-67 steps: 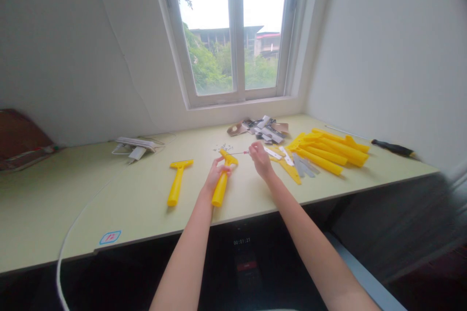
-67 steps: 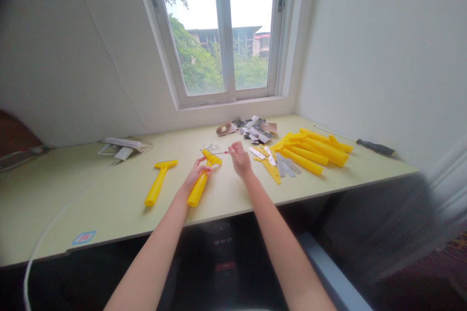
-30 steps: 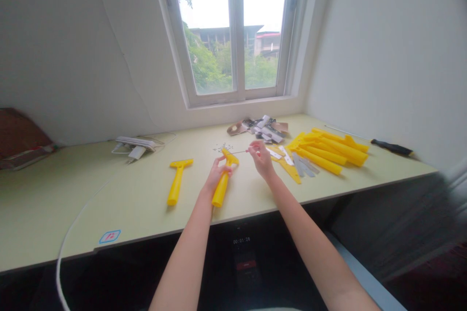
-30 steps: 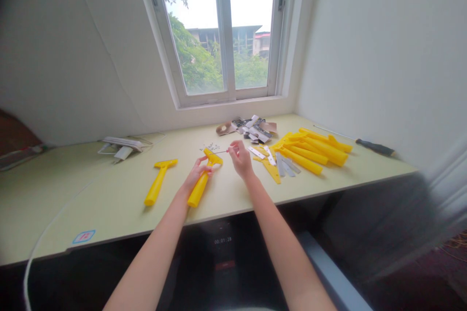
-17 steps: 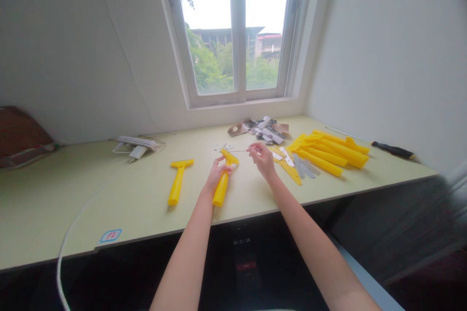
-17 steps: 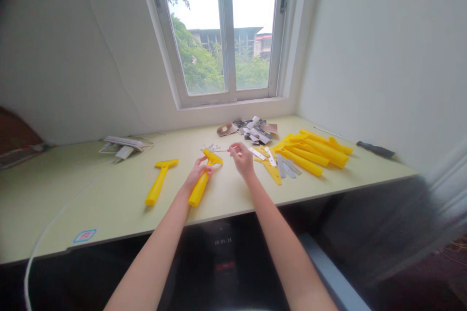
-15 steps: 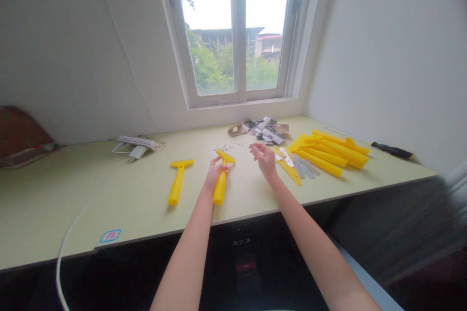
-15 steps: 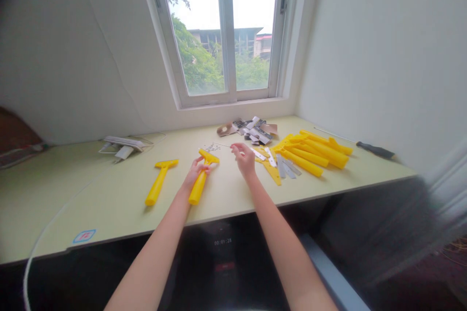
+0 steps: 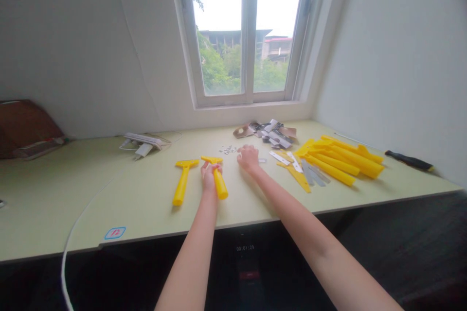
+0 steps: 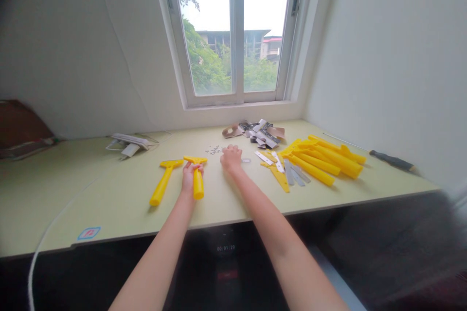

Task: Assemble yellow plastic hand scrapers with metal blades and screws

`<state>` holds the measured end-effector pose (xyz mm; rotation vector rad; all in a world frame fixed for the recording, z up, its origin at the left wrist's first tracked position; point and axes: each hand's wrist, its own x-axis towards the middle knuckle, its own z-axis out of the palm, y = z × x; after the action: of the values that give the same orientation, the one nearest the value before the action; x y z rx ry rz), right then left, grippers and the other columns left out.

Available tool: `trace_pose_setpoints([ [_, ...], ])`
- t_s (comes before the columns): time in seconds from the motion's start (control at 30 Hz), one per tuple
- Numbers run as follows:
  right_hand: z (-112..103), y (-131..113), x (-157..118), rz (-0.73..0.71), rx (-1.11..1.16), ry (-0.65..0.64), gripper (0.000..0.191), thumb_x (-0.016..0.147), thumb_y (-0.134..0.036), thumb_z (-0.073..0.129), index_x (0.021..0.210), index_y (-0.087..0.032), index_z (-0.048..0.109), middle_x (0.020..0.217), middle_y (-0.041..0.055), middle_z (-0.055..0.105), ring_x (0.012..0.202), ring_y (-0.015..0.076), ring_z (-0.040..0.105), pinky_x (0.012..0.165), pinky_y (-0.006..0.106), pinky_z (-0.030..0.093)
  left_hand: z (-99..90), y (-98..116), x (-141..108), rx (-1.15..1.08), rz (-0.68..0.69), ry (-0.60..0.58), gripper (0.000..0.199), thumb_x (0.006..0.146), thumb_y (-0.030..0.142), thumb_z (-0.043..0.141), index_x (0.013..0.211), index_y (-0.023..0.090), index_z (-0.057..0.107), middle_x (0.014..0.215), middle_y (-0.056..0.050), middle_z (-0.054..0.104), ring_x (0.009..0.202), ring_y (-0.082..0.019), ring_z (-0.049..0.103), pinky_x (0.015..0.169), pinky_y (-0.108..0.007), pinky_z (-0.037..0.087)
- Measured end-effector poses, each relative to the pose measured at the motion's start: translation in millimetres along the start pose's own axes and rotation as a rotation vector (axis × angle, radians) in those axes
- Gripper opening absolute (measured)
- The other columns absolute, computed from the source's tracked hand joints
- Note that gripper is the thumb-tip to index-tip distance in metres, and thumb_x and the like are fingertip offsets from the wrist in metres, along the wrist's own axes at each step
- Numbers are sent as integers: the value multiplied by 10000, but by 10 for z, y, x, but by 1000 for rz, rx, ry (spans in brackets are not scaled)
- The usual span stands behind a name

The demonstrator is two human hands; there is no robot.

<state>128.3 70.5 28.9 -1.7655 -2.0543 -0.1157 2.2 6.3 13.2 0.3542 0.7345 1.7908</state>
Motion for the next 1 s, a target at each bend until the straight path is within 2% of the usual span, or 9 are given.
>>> trace_pose_setpoints([
  [0.13, 82, -270, 254, -191, -63, -78, 314, 791, -145, 389, 1012, -202, 605, 1054, 101, 571, 989, 231, 444, 778, 344, 311, -8, -17, 21, -6, -3, -5, 405, 602, -13, 502, 936, 201, 419, 679, 11, 537, 469, -40, 480, 459, -133, 394],
  [0.27, 199, -382, 357, -302, -154, -90, 297, 792, -109, 388, 974, -158, 618, 1001, 124, 602, 957, 219, 472, 770, 329, 319, -14, -25, 32, 4, -18, -2, 423, 606, -3, 504, 958, 210, 405, 670, 20, 532, 458, -41, 479, 462, -137, 393],
  [0.53, 296, -341, 320, -418, -195, -64, 261, 778, -70, 408, 854, -112, 654, 877, 152, 626, 916, 226, 484, 773, 317, 318, -5, -36, 41, 33, -37, -33, 406, 599, 12, 509, 942, 201, 405, 637, 25, 518, 442, -43, 471, 453, -137, 382],
  [0.67, 287, -275, 283, -384, -151, 25, 243, 775, -76, 413, 868, -118, 633, 890, 147, 618, 917, 230, 483, 790, 335, 329, 5, -34, 41, 35, -71, -58, 368, 590, 9, 502, 904, 184, 424, 622, 21, 517, 444, -41, 466, 445, -129, 377],
  [0.73, 284, -247, 269, -321, -19, 101, 213, 764, -90, 434, 852, -127, 624, 894, 130, 618, 912, 215, 492, 798, 325, 344, 13, -27, 33, 37, -83, -74, 353, 586, 7, 503, 886, 178, 430, 613, 20, 517, 437, -37, 458, 438, -124, 372],
  [0.8, 276, -222, 249, -223, 222, 140, 173, 752, -128, 462, 816, -145, 621, 856, 87, 630, 851, 180, 523, 774, 292, 374, 22, -18, 22, 31, -88, -97, 344, 582, 3, 506, 873, 173, 438, 620, 16, 523, 436, -32, 453, 438, -122, 374],
  [0.9, 247, -168, 191, -97, 645, 100, 136, 722, -204, 503, 757, -173, 630, 770, 20, 648, 718, 129, 561, 689, 242, 413, 36, -6, 4, 19, -107, -151, 347, 581, 1, 514, 877, 170, 454, 651, 9, 531, 447, -27, 456, 441, -121, 380],
  [1.0, 194, -84, 107, -54, 869, 35, 126, 680, -253, 547, 707, -186, 651, 741, 4, 663, 675, 123, 569, 658, 238, 420, 55, 8, -16, 6, -138, -190, 381, 589, 2, 521, 925, 177, 474, 691, 5, 529, 468, -25, 460, 444, -121, 390],
])
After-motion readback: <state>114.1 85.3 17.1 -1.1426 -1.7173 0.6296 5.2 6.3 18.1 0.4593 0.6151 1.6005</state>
